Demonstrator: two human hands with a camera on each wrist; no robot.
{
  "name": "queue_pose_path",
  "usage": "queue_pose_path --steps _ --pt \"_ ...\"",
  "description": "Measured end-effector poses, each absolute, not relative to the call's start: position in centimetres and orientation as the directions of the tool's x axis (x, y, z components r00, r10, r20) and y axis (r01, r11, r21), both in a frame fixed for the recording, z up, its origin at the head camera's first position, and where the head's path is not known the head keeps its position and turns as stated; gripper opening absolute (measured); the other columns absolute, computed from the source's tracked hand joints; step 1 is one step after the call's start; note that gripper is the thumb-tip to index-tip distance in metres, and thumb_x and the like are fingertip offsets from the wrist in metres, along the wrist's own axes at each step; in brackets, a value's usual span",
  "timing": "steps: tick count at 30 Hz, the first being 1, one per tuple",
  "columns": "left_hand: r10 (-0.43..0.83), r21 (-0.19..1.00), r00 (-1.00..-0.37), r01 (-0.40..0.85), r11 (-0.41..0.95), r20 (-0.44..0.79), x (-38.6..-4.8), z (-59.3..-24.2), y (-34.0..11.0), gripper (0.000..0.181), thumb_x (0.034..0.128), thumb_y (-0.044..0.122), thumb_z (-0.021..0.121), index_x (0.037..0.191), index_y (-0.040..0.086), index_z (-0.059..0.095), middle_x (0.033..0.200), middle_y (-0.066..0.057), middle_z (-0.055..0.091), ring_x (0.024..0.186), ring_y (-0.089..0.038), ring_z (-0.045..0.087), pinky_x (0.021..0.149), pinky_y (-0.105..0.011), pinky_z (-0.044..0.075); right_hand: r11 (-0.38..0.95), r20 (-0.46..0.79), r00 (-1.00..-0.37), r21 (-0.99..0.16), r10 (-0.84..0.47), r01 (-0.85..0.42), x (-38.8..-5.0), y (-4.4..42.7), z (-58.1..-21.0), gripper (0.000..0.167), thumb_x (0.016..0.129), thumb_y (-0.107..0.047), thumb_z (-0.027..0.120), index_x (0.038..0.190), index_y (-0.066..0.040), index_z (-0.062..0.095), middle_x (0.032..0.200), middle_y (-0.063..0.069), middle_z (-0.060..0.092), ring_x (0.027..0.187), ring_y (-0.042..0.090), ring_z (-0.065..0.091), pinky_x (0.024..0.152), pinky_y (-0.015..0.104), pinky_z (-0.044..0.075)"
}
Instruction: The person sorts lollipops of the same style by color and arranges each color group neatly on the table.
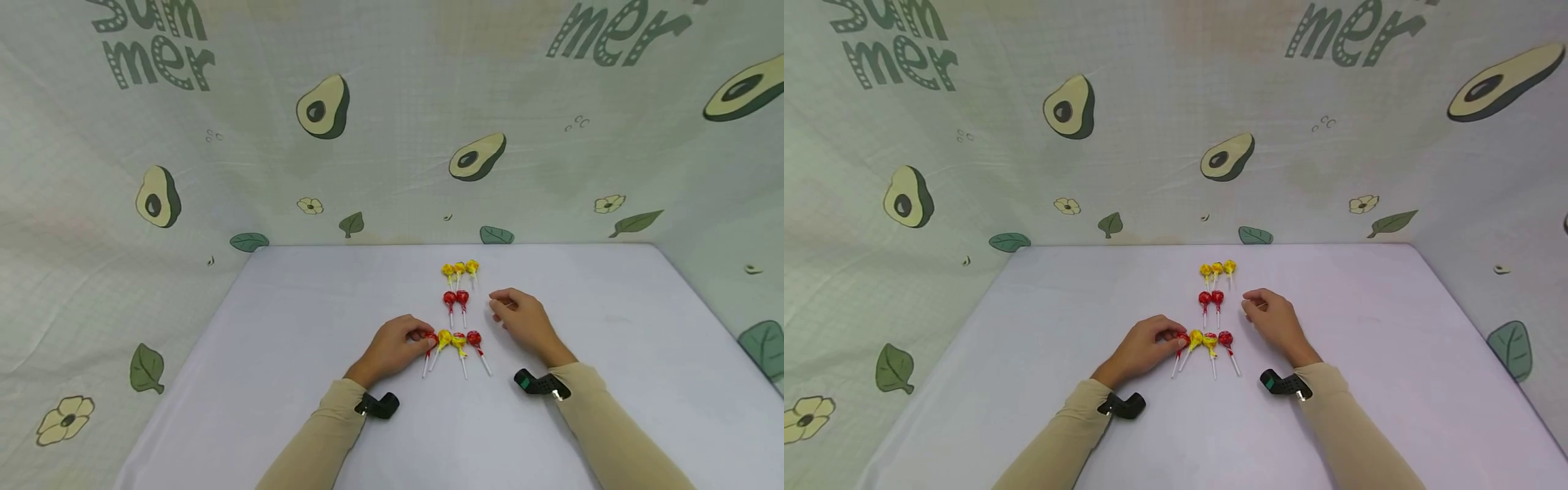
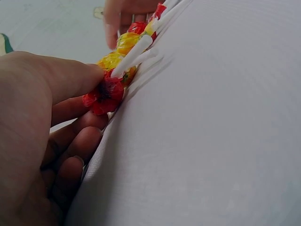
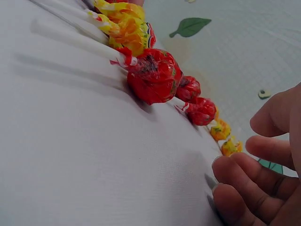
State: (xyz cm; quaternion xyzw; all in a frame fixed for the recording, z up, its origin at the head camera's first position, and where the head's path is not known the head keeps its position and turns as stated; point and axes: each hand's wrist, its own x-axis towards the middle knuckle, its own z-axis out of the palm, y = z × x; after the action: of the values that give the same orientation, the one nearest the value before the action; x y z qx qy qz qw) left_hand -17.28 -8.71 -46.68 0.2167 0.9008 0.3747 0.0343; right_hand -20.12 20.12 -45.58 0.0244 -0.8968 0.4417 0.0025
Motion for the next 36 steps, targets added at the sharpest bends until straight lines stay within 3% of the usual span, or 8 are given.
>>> queue_pose_path --steps 12,19,36 --pt "0.406 0.715 -0.906 0.361 0.599 0.117 -17.4 -46.9 -8.8 0.022 0.0958 0.033 0.070 0.114 0.021 0.074 0.095 0.014 0.061 0.085 -0.007 0.055 0.075 -0.025 0.048 0.630 0.033 -0.996 -0.773 -0.084 -0.079 -17.1 19.6 -45.6 0.025 0.099 -0.023 0.064 0.116 -0.006 0.068 0.088 0.003 0.067 0.077 0.018 0.060 0.065 0.031 0.049" --pt "0.387 0.736 -0.912 0.352 0.577 0.133 -17.5 -47.2 -8.9 0.022 0.0954 0.031 0.070 0.115 0.021 0.074 0.093 0.013 0.061 0.085 -0.008 0.055 0.074 -0.026 0.048 0.628 0.093 -0.987 -0.763 -0.132 -0.156 -15.9 19.0 -45.8 0.024 0.096 -0.023 0.068 0.116 -0.009 0.069 0.095 0.000 0.066 0.086 0.016 0.061 0.074 0.033 0.050" --pt "0.338 0.788 -0.932 0.306 0.535 0.133 -17.6 -46.7 -8.6 0.021 0.0955 0.029 0.069 0.113 0.019 0.074 0.099 0.012 0.064 0.087 -0.008 0.058 0.076 -0.027 0.050 0.639 0.151 -0.962 -0.722 -0.228 -0.265 -15.6 19.0 -46.7 0.030 0.091 -0.018 0.073 0.119 -0.009 0.070 0.099 -0.003 0.065 0.087 0.012 0.059 0.075 0.030 0.049"
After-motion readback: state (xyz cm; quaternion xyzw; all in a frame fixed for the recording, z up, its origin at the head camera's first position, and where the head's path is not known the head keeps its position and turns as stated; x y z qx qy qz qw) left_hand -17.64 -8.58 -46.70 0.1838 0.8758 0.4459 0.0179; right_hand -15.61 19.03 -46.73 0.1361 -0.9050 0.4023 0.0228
